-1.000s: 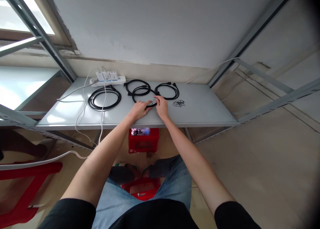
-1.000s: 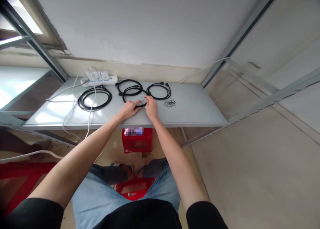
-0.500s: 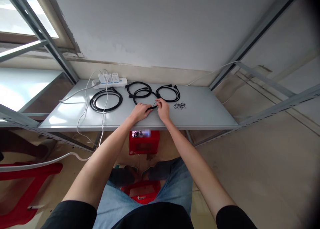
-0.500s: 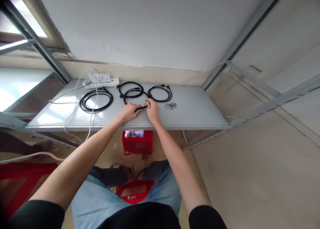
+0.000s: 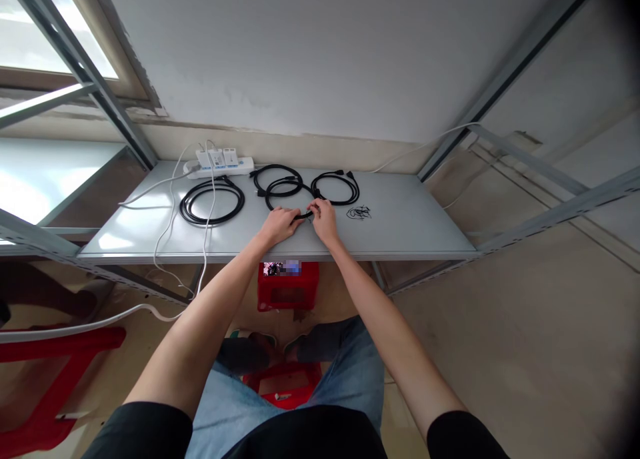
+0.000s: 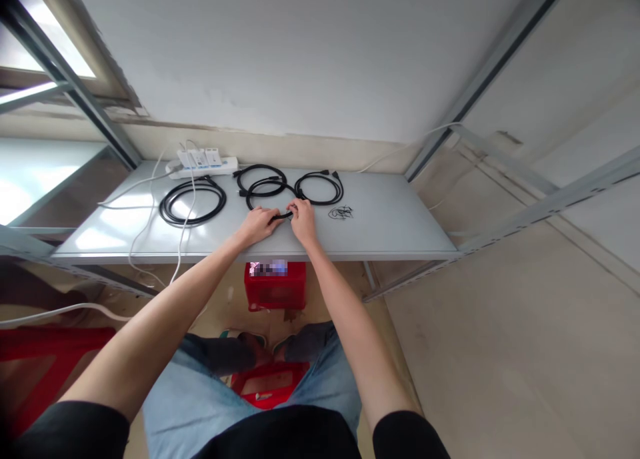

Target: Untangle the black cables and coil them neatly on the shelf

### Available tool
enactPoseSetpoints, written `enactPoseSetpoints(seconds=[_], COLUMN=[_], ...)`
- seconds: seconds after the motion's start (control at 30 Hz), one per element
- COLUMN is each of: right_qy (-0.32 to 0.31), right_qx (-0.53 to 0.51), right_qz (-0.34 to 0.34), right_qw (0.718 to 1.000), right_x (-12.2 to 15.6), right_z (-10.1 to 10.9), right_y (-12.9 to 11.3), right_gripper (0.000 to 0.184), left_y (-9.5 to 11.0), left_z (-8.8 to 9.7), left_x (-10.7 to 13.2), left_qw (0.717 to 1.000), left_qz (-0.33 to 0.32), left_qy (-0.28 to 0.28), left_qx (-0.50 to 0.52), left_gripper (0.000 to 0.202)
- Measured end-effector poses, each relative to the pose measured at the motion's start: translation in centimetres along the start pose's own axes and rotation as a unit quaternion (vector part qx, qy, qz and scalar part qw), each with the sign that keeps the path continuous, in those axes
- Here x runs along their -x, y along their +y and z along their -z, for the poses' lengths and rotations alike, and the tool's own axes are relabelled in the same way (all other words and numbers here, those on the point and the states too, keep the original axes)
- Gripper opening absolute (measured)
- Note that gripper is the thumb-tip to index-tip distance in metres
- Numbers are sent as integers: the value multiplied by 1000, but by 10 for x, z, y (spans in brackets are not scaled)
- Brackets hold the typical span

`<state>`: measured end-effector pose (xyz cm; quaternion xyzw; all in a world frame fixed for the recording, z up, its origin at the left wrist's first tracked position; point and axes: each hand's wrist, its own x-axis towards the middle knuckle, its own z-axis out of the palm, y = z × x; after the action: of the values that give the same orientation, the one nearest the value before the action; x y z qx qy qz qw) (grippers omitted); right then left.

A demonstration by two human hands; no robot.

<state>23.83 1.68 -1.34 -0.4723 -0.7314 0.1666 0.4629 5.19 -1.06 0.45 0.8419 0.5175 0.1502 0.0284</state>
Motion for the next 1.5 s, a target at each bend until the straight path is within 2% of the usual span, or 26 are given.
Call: enactPoseSetpoints(seconds=[0.4,0.57,0.73,0.93,1.13,1.3,1.5], right_qy=[-34,-29,-24,-28,-34,-38,-23], right_qx=[-63,-23,4,-44,-51,-73,-107], right_qz=[-39,-39,-38,-70,-74,-74,-76], right_qw=[997,999,999,996,995,994,991], right_x=[-4,-3,-2,-6,-9,-9,-10], right_z=[-3,-6,-9,-12,-11,-9,-8], right_y=[3,5,8,16,14,10,10], right_gripper=[18,19,19,15,12,13,15], left_y=[-2,-1,1,4,9,13,17], left_z=[-3,-2,1,-3,-4,-7,-10], left_x=[-1,-1,1,3,0,-1,2], left_qw=[1000,1000,999,997,996,997,996], left_qz=[-5,-4,-34,-54,-26,6,-13], left_qy=[3,8,30,17,-18,3,-1], left_qx=[9,3,-22,-49,-83,-79,-90], left_gripper=[31,33,31,37,38,35,37])
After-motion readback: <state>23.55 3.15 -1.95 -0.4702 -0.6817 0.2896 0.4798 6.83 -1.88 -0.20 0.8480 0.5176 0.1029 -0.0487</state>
